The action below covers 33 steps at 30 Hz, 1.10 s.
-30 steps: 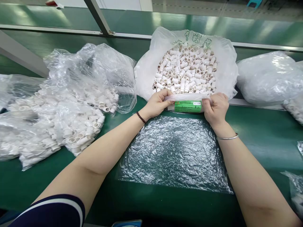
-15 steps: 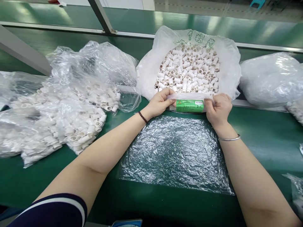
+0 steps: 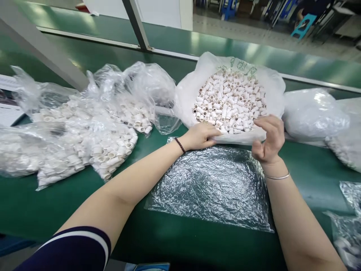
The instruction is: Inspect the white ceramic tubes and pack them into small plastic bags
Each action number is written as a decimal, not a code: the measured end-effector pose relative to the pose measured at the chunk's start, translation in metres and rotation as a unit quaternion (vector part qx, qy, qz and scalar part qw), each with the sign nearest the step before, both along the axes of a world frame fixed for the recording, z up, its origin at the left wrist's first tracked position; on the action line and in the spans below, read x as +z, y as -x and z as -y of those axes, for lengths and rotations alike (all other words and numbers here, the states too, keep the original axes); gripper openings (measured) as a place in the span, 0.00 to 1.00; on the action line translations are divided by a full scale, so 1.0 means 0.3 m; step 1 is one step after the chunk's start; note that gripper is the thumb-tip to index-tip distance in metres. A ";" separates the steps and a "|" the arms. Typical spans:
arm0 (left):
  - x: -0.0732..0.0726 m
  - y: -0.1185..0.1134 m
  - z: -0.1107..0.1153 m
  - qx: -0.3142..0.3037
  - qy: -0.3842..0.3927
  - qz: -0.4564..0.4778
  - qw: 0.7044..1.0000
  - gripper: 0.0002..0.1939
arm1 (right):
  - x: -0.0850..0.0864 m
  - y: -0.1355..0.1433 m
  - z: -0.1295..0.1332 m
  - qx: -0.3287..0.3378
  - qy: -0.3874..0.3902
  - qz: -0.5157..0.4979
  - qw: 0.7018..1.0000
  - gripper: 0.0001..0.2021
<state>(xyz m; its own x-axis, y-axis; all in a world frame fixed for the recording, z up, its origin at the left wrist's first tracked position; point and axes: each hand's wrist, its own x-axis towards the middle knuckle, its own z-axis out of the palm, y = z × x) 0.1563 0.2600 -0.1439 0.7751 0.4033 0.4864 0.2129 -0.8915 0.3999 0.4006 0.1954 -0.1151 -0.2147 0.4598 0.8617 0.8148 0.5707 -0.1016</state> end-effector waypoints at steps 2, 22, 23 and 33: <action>-0.002 0.001 0.005 -0.004 -0.038 -0.028 0.999 0.10 | 0.049 0.040 -0.033 -0.023 0.137 -0.028 0.990 0.23; 0.006 -0.010 0.041 -0.007 -0.044 -0.086 0.995 0.24 | 0.037 0.282 -0.262 -0.202 0.403 0.210 0.867 0.20; 0.004 -0.014 0.044 0.004 -0.046 -0.090 0.995 0.24 | 0.045 0.283 -0.268 -0.202 0.408 0.214 0.864 0.20; 0.000 -0.034 0.043 0.116 -0.022 -0.104 0.988 0.22 | 0.133 0.282 -0.315 -0.193 0.462 0.276 0.821 0.16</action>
